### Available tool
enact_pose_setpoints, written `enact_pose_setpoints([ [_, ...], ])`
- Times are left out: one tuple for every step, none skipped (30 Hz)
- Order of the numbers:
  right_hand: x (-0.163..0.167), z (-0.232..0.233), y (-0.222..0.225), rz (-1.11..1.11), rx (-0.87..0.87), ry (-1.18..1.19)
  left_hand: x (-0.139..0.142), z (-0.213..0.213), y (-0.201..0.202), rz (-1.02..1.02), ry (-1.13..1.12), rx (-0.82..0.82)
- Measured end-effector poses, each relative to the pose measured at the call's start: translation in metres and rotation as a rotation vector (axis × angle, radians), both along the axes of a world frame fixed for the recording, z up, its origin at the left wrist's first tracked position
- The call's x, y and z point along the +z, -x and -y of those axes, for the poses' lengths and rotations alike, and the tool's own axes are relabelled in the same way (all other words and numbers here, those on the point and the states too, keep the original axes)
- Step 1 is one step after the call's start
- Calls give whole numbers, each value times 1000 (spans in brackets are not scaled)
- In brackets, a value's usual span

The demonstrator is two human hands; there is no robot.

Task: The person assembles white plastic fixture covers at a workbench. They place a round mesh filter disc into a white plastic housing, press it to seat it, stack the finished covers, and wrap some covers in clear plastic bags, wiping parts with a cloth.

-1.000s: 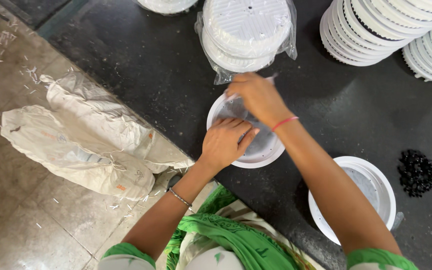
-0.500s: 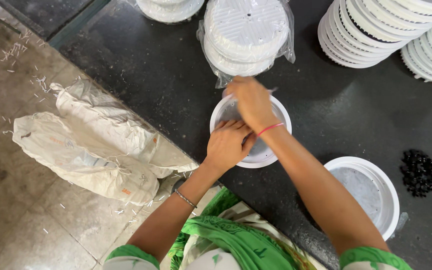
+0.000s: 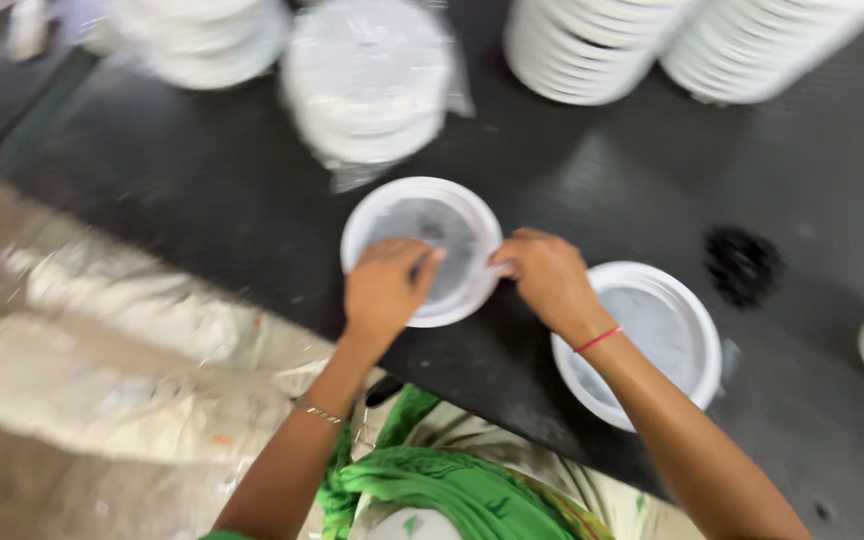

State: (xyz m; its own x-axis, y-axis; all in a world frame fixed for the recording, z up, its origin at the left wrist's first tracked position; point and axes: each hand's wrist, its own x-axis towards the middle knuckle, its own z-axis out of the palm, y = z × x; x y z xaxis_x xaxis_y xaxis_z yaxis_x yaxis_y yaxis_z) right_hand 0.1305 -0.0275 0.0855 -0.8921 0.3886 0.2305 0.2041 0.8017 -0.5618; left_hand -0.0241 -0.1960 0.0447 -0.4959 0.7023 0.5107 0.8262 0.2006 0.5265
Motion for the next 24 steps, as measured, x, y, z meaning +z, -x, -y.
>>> enact_pose_setpoints([
  [4, 4, -11, 20, 14, 79, -1, -3, -1, 14, 3, -10],
  [9, 5, -24, 35, 27, 158, -2, -10, -3, -29, -24, -28],
  [15, 6, -42, 28, -28, 241, -3, -18, -6, -68, -54, -43],
  [21, 8, -63, 19, -78, 325, -5, -27, -11, -48, -38, -58],
  [27, 9, -80, 3, -122, 406, -7, -37, -14, -33, -22, -67],
  [34, 6, -99, -21, -183, 337, -7, -47, -17, -23, -6, -71],
  [41, 1, -124, -41, -240, 270, -10, -58, -22, -43, -26, -86],
  [47, -3, -148, -58, -292, 205, -13, -68, -28, -64, -44, -97],
  [52, -8, -171, -102, -373, 192, -15, -78, -33, -84, -65, -105],
  [55, -12, -193, -145, -450, 179, -16, -87, -37, -84, -54, -118],
  [56, -15, -215, -58, -677, 240, -17, -97, -40, -83, -43, -128],
  [55, -18, -237, 32, -900, 302, -17, -107, -44, -83, -32, -135],
  [52, -23, -257, 6, -918, 148, -16, -117, -45, -74, -49, -149],
  [47, -28, -274, -18, -930, -6, -13, -127, -46, -65, -66, -161],
  [40, -33, -288, -40, -936, -163, -10, -134, -51, -55, -84, -171],
  [32, -38, -299, -53, -951, -238, -7, -135, -57, -50, -138, -214],
  [23, -44, -308, -68, -965, -313, -4, -137, -62, -47, -193, -257],
  [15, -52, -314, -85, -979, -392, 2, -140, -68, -45, -252, -302],
  [7, -58, -317, -50, -974, -478, 6, -138, -78, 41, -216, -394],
  [0, -64, -319, -11, -965, -561, 8, -129, -90, 129, -176, -483],
  [-5, -68, -320, 25, -949, -648, 10, -118, -102, 155, -90, -587],
  [-10, -70, -320, -1, -937, -689, 12, -105, -115, 179, -4, -687],
  [-17, -69, -315, -29, -923, -729, 13, -92, -127, 116, 12, -775],
  [-23, -70, -310, -57, -906, -767, 12, -80, -138, 55, 29, -859],
])
